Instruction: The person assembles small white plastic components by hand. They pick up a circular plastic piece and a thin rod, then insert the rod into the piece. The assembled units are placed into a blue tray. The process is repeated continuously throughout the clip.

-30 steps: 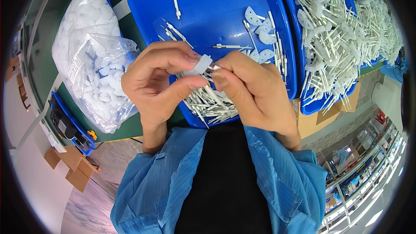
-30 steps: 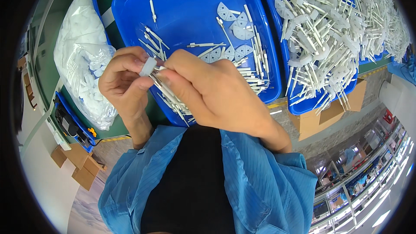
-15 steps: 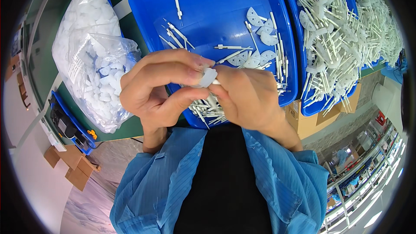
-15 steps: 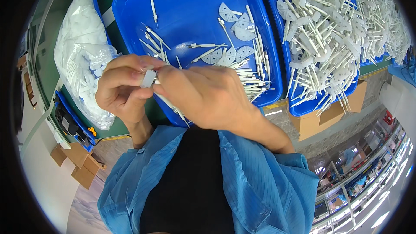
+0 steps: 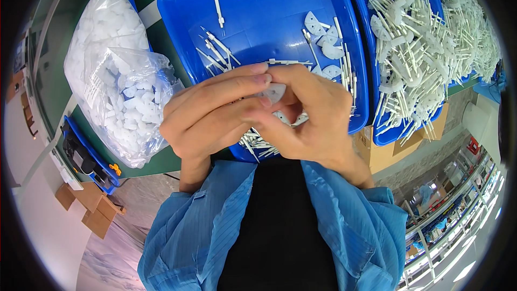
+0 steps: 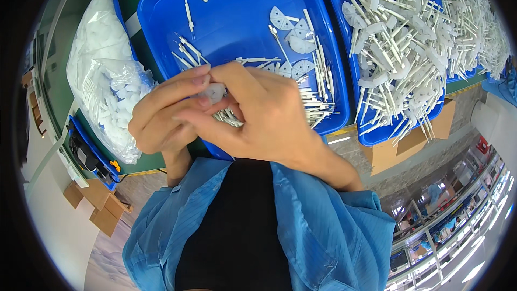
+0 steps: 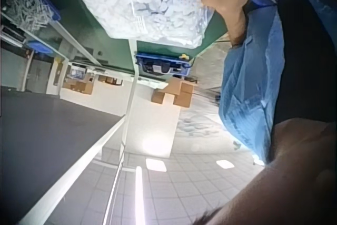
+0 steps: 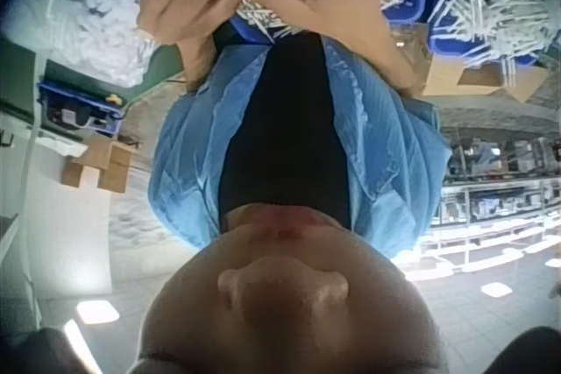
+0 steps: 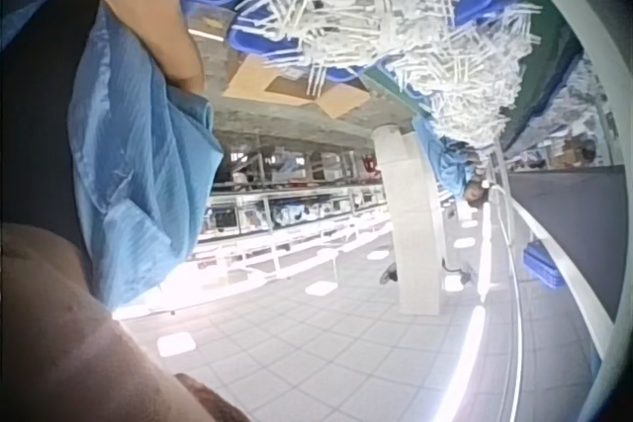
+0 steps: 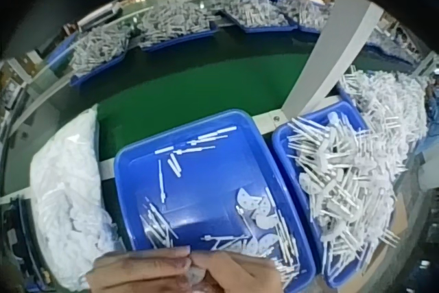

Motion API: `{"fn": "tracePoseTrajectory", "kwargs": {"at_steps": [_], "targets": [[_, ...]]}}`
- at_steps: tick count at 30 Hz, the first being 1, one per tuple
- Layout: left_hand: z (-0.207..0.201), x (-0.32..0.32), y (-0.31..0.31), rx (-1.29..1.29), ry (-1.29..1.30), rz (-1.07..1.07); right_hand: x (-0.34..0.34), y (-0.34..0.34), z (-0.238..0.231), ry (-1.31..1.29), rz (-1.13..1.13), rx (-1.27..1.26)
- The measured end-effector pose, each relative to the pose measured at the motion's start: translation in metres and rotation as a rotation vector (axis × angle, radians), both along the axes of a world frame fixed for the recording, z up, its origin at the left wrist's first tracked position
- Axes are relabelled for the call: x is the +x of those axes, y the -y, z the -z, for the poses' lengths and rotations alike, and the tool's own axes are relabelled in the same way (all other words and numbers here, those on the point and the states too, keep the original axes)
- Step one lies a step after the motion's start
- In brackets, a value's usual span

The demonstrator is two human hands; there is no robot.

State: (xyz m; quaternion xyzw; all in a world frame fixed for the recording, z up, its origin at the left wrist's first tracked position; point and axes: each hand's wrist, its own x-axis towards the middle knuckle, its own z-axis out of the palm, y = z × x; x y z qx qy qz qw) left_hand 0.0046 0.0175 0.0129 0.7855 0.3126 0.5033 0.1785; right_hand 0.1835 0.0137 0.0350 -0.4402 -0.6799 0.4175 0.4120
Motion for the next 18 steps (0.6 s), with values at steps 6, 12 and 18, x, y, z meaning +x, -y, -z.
{"fn": "tracePoseTrajectory", "kwargs": {"at_steps": [6,12,18], "targets": [[0.005,0.003,0.002,-0.163,0.163,0.023,-0.002,0.012,0.003,-0.200,0.135,-0.229],[0.007,-0.012,0.006,-0.301,0.355,-0.137,0.086,0.002,-0.029,0.133,0.858,0.188],[0.006,-0.006,0.008,-0.297,0.410,-0.133,0.139,-0.011,-0.059,0.775,1.012,0.249]]}}
